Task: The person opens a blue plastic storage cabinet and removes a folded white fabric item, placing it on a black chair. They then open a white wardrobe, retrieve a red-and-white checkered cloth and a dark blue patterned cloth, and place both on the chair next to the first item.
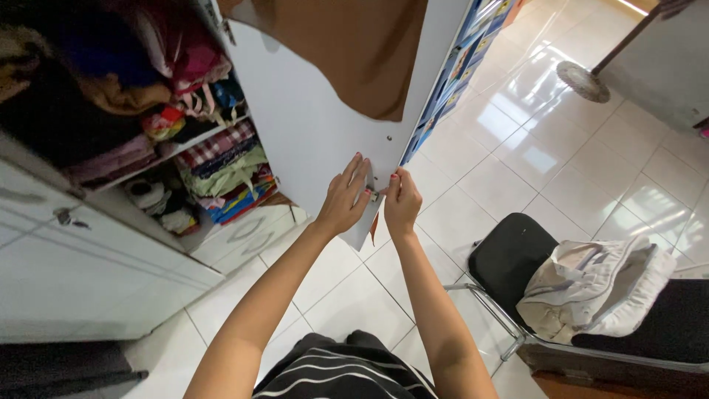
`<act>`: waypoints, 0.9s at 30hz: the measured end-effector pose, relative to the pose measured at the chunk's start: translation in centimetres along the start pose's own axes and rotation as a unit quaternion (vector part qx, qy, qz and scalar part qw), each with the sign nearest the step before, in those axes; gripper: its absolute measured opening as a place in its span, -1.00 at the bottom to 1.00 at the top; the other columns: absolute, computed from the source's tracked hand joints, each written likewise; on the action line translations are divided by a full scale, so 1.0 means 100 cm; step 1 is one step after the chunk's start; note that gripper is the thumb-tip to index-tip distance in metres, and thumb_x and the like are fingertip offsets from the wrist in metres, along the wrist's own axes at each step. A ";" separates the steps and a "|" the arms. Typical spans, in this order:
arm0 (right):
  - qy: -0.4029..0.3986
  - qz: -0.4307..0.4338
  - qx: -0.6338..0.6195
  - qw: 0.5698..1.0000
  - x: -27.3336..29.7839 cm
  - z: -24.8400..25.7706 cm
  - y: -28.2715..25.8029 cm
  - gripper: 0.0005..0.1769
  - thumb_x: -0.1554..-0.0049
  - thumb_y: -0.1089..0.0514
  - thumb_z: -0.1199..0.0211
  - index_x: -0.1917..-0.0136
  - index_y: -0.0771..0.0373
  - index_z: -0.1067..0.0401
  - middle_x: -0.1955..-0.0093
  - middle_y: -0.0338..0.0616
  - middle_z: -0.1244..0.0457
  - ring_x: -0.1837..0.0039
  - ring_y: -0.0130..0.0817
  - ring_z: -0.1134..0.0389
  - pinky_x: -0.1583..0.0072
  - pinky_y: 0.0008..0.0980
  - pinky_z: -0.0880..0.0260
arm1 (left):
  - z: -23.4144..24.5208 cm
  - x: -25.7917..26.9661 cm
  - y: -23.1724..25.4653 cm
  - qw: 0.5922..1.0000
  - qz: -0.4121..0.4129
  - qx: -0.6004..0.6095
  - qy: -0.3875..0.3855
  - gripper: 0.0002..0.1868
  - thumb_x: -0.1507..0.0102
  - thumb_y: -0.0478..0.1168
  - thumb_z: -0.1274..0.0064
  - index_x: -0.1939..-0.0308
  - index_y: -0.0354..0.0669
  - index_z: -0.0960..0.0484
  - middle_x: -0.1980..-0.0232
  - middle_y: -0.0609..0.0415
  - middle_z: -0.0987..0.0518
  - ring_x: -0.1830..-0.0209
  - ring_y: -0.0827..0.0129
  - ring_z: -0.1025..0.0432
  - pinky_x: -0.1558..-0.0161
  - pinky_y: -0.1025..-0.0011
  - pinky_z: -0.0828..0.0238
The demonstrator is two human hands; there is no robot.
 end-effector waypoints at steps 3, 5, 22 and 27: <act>-0.013 0.002 -0.015 1.000 0.003 -0.001 -0.004 -0.80 -0.38 0.19 -0.03 -0.11 0.34 -0.42 0.19 -0.16 -0.37 0.20 -0.45 -0.50 0.19 -0.51 -0.51 | 0.003 0.005 0.006 1.000 0.016 -0.001 -0.013 -0.30 -0.35 -0.17 0.12 -0.57 -0.27 -0.14 -0.64 -0.29 -0.04 -0.53 -0.06 -0.17 -0.41 -0.01 -0.02; -0.014 -0.008 -0.030 0.999 0.007 -0.001 -0.007 -0.79 -0.38 0.20 -0.03 -0.13 0.34 -0.43 0.18 -0.14 -0.37 0.19 -0.46 -0.50 0.17 -0.50 -0.52 | 0.002 0.011 0.007 0.999 0.031 0.007 -0.023 -0.31 -0.36 -0.15 0.14 -0.57 -0.24 -0.14 -0.64 -0.28 -0.06 -0.51 -0.02 -0.20 -0.41 0.01 -0.04; 0.055 -0.038 -0.013 0.998 0.051 0.001 -0.026 -0.57 -0.28 0.36 -0.06 -0.41 0.37 -0.28 -0.30 0.04 -0.23 0.04 -0.40 -0.47 0.21 -0.51 -0.43 | 0.004 0.058 -0.011 0.994 0.053 0.021 -0.094 -0.30 -0.40 -0.08 0.18 -0.61 -0.07 -0.07 -0.67 -0.14 -0.03 -0.62 -0.05 -0.05 -0.47 -0.16 0.14; 0.067 -0.019 0.039 0.997 0.069 -0.006 -0.018 -0.66 -0.32 0.34 -0.09 -0.35 0.32 -0.29 -0.31 -0.03 -0.20 -0.05 -0.44 -0.39 0.19 -0.55 -0.47 | 0.010 0.068 -0.017 0.993 0.049 0.029 -0.100 -0.31 -0.40 -0.06 0.19 -0.61 -0.10 -0.07 -0.67 -0.18 -0.04 -0.57 -0.02 -0.13 -0.48 -0.13 0.10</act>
Point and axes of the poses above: each hand's wrist, its own x-axis away from the middle knuckle, its own z-axis out of the back of the hand, y = z × x, the point moved 9 cm from there along -x, towards the middle knuckle
